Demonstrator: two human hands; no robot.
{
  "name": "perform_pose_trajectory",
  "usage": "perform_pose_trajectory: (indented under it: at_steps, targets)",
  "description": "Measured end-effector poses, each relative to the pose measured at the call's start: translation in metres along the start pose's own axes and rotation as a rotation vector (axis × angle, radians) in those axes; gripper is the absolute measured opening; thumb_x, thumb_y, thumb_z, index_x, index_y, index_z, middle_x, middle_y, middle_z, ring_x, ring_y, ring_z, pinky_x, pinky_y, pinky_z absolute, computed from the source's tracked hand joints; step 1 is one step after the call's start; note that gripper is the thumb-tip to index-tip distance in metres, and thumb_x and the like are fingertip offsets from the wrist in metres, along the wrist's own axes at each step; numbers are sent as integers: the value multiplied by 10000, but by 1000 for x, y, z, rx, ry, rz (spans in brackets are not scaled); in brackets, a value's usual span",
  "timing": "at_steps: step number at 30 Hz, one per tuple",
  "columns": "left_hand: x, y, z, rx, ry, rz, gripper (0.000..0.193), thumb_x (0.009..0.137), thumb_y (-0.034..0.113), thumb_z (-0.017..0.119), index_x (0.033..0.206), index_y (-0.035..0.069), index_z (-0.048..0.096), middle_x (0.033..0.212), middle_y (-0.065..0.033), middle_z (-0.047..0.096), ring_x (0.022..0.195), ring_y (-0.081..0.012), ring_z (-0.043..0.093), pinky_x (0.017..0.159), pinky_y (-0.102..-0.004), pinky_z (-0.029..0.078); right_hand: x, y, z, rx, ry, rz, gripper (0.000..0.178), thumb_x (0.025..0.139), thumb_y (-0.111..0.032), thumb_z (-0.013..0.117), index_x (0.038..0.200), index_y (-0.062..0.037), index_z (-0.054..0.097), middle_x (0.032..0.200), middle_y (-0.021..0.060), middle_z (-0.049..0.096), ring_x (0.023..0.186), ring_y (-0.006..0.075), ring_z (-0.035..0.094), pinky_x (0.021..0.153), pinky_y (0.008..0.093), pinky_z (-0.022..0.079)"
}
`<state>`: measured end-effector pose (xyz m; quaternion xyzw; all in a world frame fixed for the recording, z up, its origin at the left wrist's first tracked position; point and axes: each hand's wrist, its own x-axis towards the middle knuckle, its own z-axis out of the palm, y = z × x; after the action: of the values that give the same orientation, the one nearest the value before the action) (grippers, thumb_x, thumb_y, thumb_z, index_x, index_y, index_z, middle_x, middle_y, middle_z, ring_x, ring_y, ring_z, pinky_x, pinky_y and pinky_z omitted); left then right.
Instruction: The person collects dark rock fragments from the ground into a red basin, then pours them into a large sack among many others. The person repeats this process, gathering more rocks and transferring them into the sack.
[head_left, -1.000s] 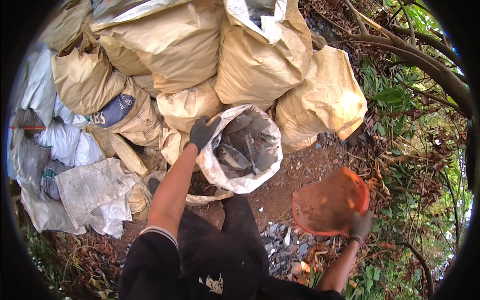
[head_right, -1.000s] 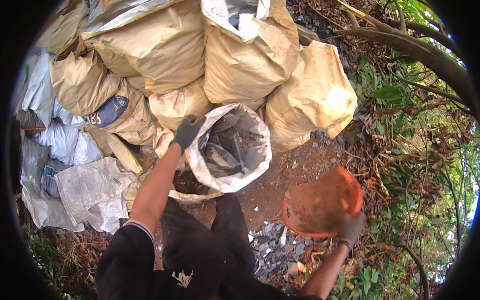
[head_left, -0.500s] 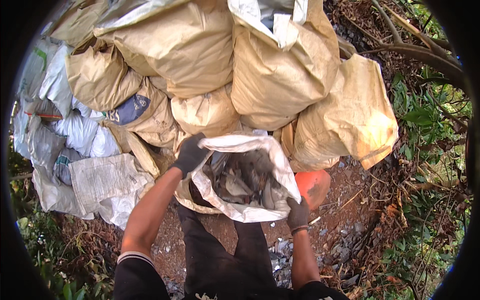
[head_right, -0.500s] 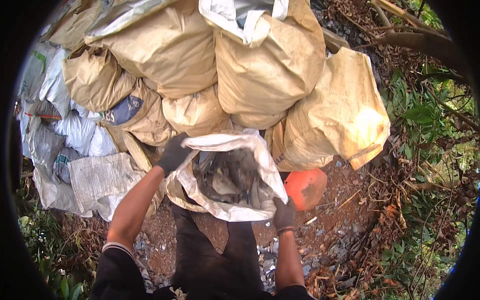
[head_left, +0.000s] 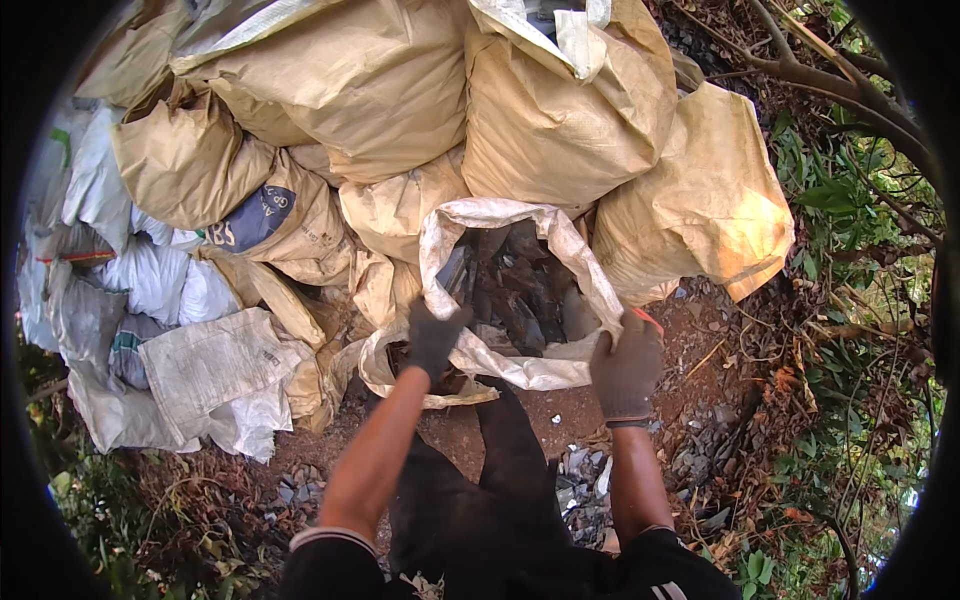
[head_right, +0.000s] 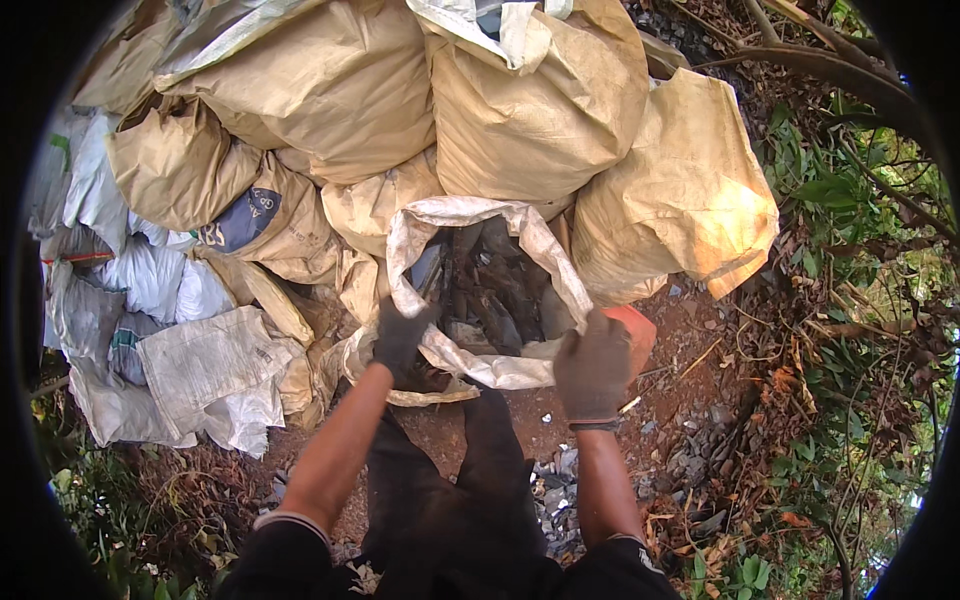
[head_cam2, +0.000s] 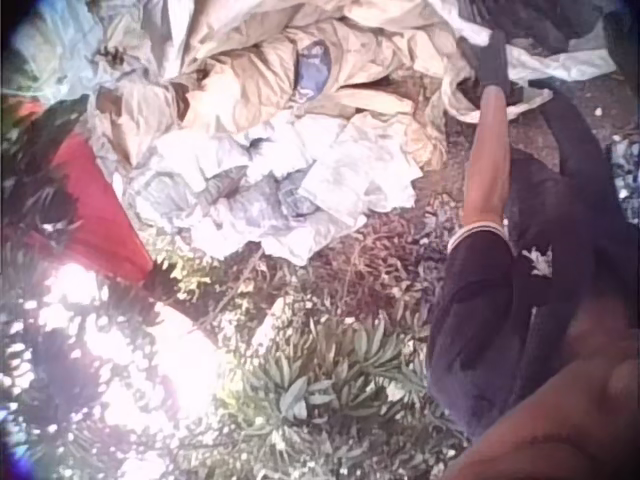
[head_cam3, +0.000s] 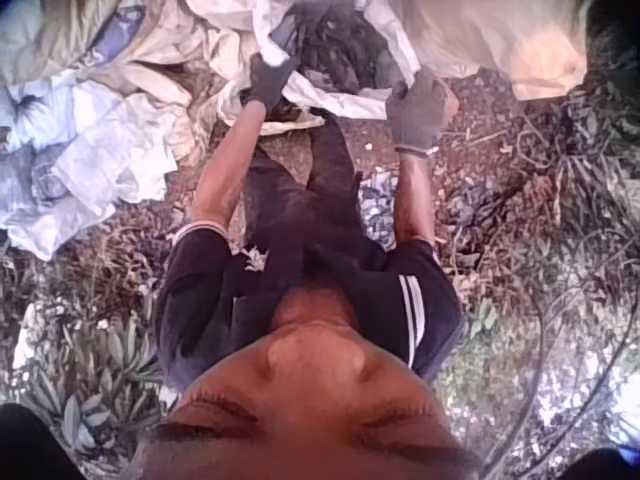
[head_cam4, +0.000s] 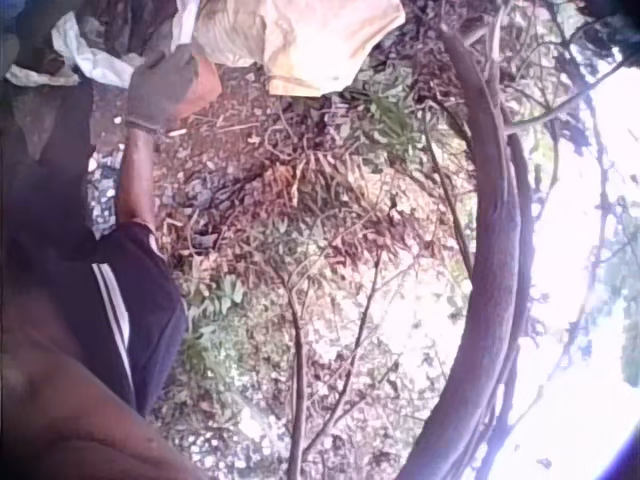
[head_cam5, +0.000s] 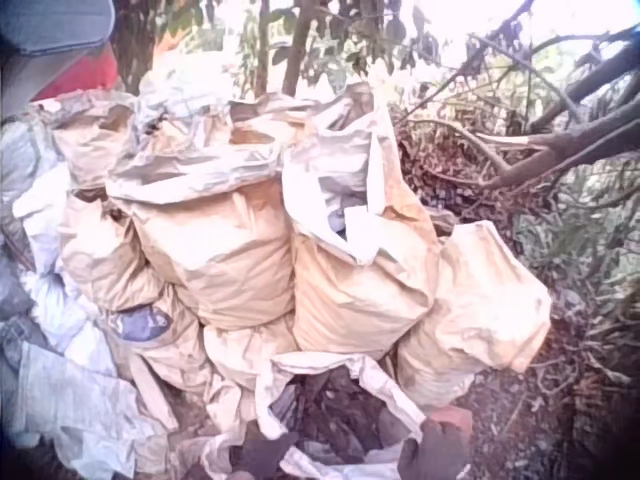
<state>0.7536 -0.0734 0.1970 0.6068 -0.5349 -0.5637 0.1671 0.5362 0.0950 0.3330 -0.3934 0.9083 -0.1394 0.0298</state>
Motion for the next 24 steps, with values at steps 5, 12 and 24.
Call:
perform_pose_trajectory:
  at_steps: [5,12,24]
  targets:
    - [-51,-56,15,-386,157,-196,380,797,103,703,1138,-30,601,1004,-131,666,886,-220,641,770,-388,535,29,-44,62,-94,-554,-12,528,857,-261,685,1300,-5,554,1259,248,637,1158,400,638,940,480,528]
    - [-74,12,15,-366,244,-224,456,798,135,750,1164,-36,540,1028,-145,644,906,-229,619,819,-384,526,67,75,218,-422,-676,267,702,833,-330,680,1405,53,547,1358,253,631,1252,362,635,1031,467,512]
    - [-118,-32,101,-670,-82,-467,549,783,217,779,1230,-33,583,1121,-162,667,944,-238,664,774,-373,547,95,96,209,-418,-826,-48,380,924,-276,567,1167,-40,740,1223,218,701,1104,392,694,943,450,549]
